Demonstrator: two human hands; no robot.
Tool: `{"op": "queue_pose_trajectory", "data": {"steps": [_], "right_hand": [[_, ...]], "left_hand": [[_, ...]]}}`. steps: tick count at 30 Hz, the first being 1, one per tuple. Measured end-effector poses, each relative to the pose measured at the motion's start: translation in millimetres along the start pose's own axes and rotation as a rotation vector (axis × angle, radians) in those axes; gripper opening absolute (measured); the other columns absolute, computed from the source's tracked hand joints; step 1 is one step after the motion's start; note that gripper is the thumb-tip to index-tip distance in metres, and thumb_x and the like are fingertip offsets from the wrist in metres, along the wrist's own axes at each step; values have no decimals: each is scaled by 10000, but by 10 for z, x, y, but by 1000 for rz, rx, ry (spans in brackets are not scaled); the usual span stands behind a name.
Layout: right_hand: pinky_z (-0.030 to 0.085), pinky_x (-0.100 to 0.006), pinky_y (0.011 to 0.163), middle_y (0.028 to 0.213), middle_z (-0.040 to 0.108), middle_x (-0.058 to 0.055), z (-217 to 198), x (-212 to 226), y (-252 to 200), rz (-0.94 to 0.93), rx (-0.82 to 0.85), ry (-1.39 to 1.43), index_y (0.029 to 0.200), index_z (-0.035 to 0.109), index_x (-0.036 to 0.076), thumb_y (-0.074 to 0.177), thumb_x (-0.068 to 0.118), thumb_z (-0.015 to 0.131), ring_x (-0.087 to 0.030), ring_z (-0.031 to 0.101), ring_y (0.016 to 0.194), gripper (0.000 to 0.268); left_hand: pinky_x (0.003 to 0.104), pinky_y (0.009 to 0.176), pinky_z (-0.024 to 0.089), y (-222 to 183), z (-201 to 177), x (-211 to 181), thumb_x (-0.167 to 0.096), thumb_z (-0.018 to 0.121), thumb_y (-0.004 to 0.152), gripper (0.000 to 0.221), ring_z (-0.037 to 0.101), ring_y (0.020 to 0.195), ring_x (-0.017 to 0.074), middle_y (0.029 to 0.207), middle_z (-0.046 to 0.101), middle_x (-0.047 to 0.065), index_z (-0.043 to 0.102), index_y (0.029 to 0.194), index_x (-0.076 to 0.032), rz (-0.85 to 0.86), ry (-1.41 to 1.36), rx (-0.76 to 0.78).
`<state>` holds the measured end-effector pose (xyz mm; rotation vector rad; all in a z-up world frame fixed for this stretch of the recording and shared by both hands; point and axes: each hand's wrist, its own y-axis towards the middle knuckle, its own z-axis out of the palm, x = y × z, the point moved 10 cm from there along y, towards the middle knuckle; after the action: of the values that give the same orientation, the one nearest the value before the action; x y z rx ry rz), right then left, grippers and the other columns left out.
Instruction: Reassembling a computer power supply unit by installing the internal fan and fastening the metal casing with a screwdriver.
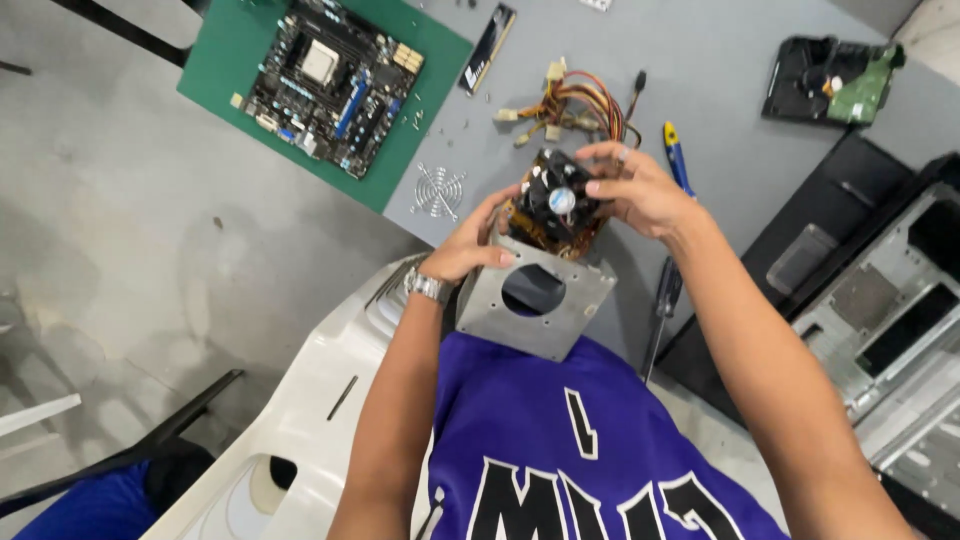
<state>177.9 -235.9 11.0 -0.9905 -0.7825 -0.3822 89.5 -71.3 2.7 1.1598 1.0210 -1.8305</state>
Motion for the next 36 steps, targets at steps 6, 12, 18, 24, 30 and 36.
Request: {"op": "queue_pose_trajectory", "data": {"steps": [6,12,18,24,30,36], "right_hand": [[596,-422,663,957,661,-128,-473,-271,170,-100,-324,468,1010,596,135,767,-19,681,-268,658,893,301],[600,-546,773,1064,592,-146,-785,-332,91,-95,-563,644,967,570,125,748,-19,646,-309,601,982,273],[603,-558,809,1144,540,-159,-823,-451,116,-115,-533,706,979,544,131,707,22,653,-328,554,1090,313],[593,-567,824,1028,559,-100,-882,-413,146,-173,-493,694,945,569,141,715,24,644,-283,570,1038,269],[560,-441,621,1042,555,-59,-977,-279,-16,-273,-491,492,934,583,204,776,10,623,-254,603,973,254],[553,-295,499,949,588,-71,-1894,-638,-571,-372,-832,149,1064,556,225,903,38,594,-221,677,835,249]], "left_hand": [[252,827,315,-125,33,55,-318,746,712,1042,312,873,144,1179,284,1,151,1548,-137,0,-38,53],[244,773,318,-303,-8,120,-425,786,697,1113,319,833,144,1001,299,29,130,1559,-169,-18,-66,153],[236,743,324,-434,-39,191,-338,823,639,1156,324,827,129,969,311,31,156,1551,-97,-9,-239,93],[215,747,333,-497,-82,210,-346,840,639,1175,362,807,118,975,325,20,148,1551,-82,0,-313,65],[227,751,377,-636,-226,342,-290,855,625,1194,428,843,128,1000,378,24,138,1550,-57,50,-442,11],[286,765,382,-1094,-644,590,-228,852,614,1208,444,854,161,1015,427,36,116,1550,-25,176,-657,-142]]}}
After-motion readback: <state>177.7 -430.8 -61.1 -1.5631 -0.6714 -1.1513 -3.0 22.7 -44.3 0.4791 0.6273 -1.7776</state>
